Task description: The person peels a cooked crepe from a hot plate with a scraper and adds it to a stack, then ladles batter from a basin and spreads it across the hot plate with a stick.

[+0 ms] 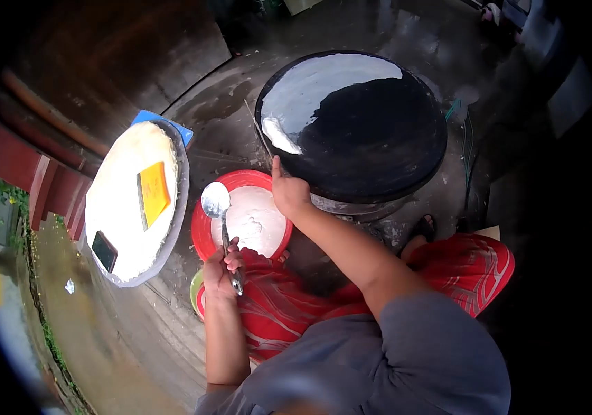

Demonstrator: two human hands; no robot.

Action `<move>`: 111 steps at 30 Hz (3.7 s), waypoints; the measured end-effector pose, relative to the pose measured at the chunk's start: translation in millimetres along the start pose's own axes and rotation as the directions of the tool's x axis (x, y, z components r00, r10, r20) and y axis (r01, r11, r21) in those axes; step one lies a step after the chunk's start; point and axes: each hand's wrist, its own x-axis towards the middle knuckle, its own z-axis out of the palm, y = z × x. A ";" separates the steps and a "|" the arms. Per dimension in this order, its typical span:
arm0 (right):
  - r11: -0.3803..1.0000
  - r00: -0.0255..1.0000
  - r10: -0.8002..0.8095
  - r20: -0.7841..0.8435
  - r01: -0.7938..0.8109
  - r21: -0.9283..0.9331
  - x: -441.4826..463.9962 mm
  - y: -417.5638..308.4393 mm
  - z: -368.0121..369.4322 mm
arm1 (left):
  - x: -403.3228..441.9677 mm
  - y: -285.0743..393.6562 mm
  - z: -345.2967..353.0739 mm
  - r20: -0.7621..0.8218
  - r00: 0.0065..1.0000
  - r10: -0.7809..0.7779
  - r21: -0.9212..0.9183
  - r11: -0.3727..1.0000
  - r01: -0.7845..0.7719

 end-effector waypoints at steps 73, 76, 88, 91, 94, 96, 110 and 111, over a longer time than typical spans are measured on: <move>0.944 0.944 0.327 -0.043 -0.329 -0.040 -187.0 146.5 -46.1 | 0.8 -5.6 11.3 -0.112 0.993 -0.029 0.128 0.991 0.043; 0.959 0.980 0.192 -0.053 -0.199 -0.200 -185.4 142.4 -45.1 | 7.5 -4.1 9.9 -0.118 0.993 -0.020 0.127 0.991 0.036; 0.533 0.895 0.443 -0.048 -0.220 0.817 -182.5 198.4 -47.5 | 19.1 -1.1 10.4 -0.068 0.992 -0.105 0.114 0.987 0.112; 0.930 0.915 0.212 -0.344 -0.082 0.358 -209.1 198.1 -61.0 | 16.1 -8.2 22.2 -0.119 0.990 -0.075 0.096 0.992 0.087; 0.943 0.898 0.329 -0.292 -0.327 0.059 -212.1 257.9 -76.2 | 17.2 -11.2 26.1 -0.149 0.988 -0.038 0.114 0.992 0.055; 0.923 0.871 0.380 -0.311 -0.380 0.065 -197.7 281.4 -92.1 | 18.8 -11.4 26.8 -0.155 0.986 -0.057 0.104 0.992 0.073; 0.896 0.825 0.441 -0.354 -0.377 0.236 -150.9 358.2 -106.2 | 47.9 -23.5 50.7 -0.190 0.979 -0.074 0.017 0.997 0.078; 0.804 0.799 0.501 -0.333 -0.287 0.521 -145.7 358.4 -88.7 | 50.2 -22.1 50.3 -0.204 0.976 -0.070 0.007 0.997 0.073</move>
